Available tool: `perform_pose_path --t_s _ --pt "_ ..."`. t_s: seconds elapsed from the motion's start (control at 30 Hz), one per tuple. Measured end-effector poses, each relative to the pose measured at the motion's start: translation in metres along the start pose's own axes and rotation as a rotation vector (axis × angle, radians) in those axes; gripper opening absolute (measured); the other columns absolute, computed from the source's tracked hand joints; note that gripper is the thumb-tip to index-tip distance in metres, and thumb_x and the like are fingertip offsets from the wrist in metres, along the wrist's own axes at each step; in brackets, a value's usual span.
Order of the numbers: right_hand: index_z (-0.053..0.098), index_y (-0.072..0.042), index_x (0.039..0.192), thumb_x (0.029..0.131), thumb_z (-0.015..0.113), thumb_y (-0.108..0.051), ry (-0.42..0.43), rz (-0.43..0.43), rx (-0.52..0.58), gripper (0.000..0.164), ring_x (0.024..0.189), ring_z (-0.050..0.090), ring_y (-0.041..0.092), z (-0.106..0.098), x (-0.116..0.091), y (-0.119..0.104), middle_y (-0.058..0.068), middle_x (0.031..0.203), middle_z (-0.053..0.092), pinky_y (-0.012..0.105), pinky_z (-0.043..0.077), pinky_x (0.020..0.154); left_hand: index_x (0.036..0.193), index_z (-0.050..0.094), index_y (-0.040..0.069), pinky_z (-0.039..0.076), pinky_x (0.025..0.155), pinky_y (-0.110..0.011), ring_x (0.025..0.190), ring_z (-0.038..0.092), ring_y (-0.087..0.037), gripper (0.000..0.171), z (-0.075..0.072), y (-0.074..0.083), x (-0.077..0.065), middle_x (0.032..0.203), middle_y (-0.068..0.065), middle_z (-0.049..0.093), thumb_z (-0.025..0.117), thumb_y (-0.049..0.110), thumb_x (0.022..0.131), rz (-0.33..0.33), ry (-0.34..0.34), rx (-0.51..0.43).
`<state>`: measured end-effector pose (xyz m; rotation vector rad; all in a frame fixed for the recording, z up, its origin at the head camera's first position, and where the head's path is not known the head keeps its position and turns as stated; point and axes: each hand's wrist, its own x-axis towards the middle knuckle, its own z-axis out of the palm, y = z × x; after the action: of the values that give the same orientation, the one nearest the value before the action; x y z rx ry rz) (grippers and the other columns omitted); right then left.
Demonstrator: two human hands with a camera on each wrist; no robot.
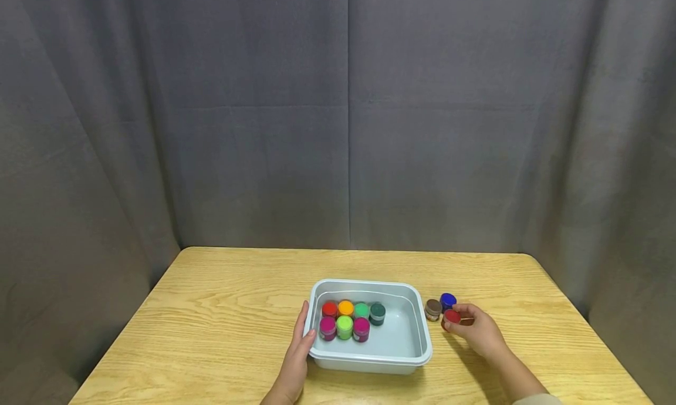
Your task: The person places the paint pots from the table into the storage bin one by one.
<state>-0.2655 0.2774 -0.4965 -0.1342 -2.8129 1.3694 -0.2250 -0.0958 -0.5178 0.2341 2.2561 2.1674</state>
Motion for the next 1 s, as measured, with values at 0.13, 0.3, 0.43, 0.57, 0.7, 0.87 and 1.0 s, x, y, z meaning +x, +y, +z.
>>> perform_pose_path --t_s 0.13,0.3,0.43,0.57,0.7,0.87,1.0 --pt "0.055 0.007 0.127 0.085 0.076 -0.023 0.005 0.002 0.004 0.056 0.099 0.064 0.026 0.001 0.001 0.001 0.02 0.113 0.066 0.025 0.051 0.074 0.159 0.009 0.017 -0.001 0.114 -0.072 0.151 -0.002 -0.044 0.061 0.0 0.0 0.0 0.166 -0.013 0.004 0.032 0.031 0.104 -0.001 0.001 -0.003" --pt "0.056 0.006 0.127 0.085 0.076 -0.023 0.006 0.014 -0.007 0.054 0.099 0.063 0.025 0.0 0.0 -0.001 0.019 0.113 0.067 0.025 0.05 0.074 0.159 0.01 0.018 -0.001 0.114 -0.072 0.151 -0.001 -0.044 0.061 0.0 0.0 0.0 0.166 -0.012 0.004 0.032 0.032 0.104 -0.007 0.001 0.0" --pt "0.057 0.004 0.126 0.085 0.075 -0.024 0.012 0.006 -0.014 0.053 0.102 0.062 0.027 -0.004 -0.002 -0.008 0.018 0.114 0.067 0.026 0.05 0.075 0.159 0.01 0.019 0.0 0.114 -0.072 0.151 0.0 -0.044 0.061 0.0 0.0 -0.001 0.166 -0.012 0.005 0.033 0.033 0.104 -0.009 0.005 0.007" --pt "0.057 0.003 0.128 0.086 0.074 -0.025 0.014 -0.018 -0.006 0.053 0.107 0.061 0.029 -0.01 -0.006 -0.02 0.017 0.116 0.066 0.027 0.051 0.078 0.159 0.01 0.02 0.0 0.114 -0.072 0.151 -0.001 -0.044 0.061 0.0 0.0 -0.001 0.166 -0.012 0.005 0.033 0.033 0.104 -0.016 0.005 0.009" --pt "0.057 0.003 0.128 0.086 0.075 -0.029 0.009 -0.057 -0.003 0.056 0.108 0.06 0.03 -0.016 -0.008 -0.034 0.018 0.116 0.067 0.027 0.052 0.078 0.159 0.01 0.02 0.0 0.114 -0.073 0.151 -0.001 -0.044 0.061 0.0 0.0 -0.001 0.166 -0.012 0.004 0.033 0.033 0.104 -0.019 0.002 0.009" --pt "0.057 0.0 0.131 0.086 0.075 -0.031 -0.006 -0.095 -0.005 0.057 0.109 0.06 0.028 -0.021 -0.01 -0.049 0.016 0.117 0.067 0.027 0.05 0.077 0.159 0.01 0.021 0.0 0.113 -0.073 0.151 -0.001 -0.044 0.06 -0.001 -0.001 -0.001 0.166 -0.012 0.004 0.033 0.032 0.104 -0.021 0.003 0.013" --pt "0.059 -0.002 0.13 0.086 0.076 -0.028 -0.008 -0.121 0.011 0.054 0.106 0.061 0.026 -0.02 -0.012 -0.064 0.014 0.114 0.068 0.027 0.051 0.075 0.159 0.01 0.021 0.0 0.113 -0.073 0.151 -0.001 -0.044 0.061 0.0 -0.001 -0.001 0.166 -0.012 0.004 0.033 0.031 0.104 -0.022 0.003 0.012"
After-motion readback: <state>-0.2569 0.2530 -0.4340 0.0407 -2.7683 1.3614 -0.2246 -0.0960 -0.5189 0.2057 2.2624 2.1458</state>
